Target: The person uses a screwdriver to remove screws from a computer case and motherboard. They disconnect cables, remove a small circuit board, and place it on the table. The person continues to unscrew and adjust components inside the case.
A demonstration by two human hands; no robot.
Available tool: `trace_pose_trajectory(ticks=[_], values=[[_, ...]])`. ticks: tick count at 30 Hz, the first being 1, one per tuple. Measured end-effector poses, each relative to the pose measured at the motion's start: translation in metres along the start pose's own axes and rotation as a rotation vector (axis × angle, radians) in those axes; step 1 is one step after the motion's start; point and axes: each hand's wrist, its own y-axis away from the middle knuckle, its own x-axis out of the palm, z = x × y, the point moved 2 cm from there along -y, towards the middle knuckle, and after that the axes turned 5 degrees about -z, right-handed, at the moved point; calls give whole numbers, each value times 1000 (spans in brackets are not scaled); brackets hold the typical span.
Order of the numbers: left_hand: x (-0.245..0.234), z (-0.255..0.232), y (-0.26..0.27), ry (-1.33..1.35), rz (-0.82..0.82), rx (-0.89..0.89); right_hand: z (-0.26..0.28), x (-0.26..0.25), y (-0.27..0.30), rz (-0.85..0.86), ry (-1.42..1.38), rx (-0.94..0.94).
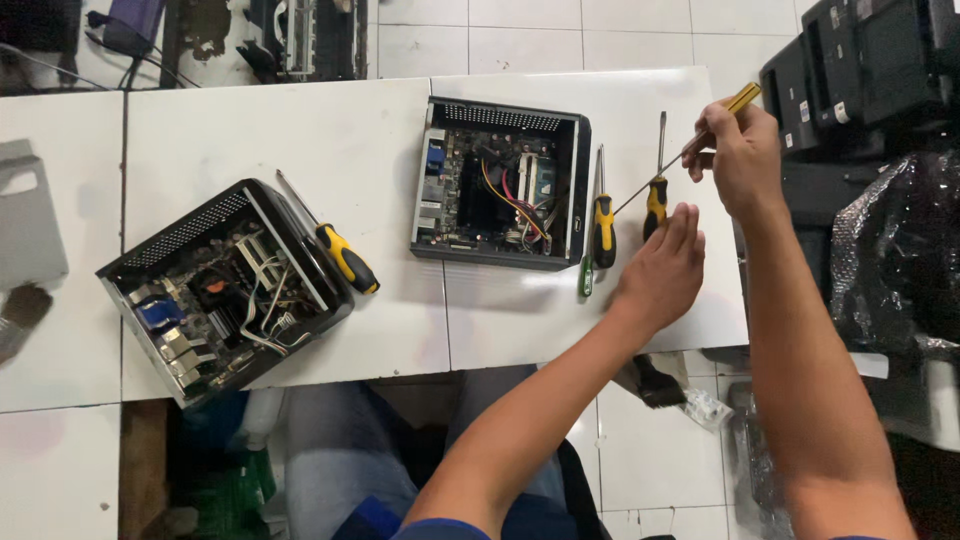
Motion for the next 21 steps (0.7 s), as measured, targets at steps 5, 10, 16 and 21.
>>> trace_pose_trajectory(ticks=[5, 10, 16, 21], values=[[-13, 13, -11, 200, -73, -14, 1, -4, -2, 66, 62, -59], [-20, 38, -34, 160, -84, 118, 3, -1, -5, 82, 102, -41], [-8, 65, -44, 138, 127, 430, 2, 6, -14, 23, 50, -6], [-7, 70, -49, 225, 524, 366, 15, 6, -5, -16, 109, -142]])
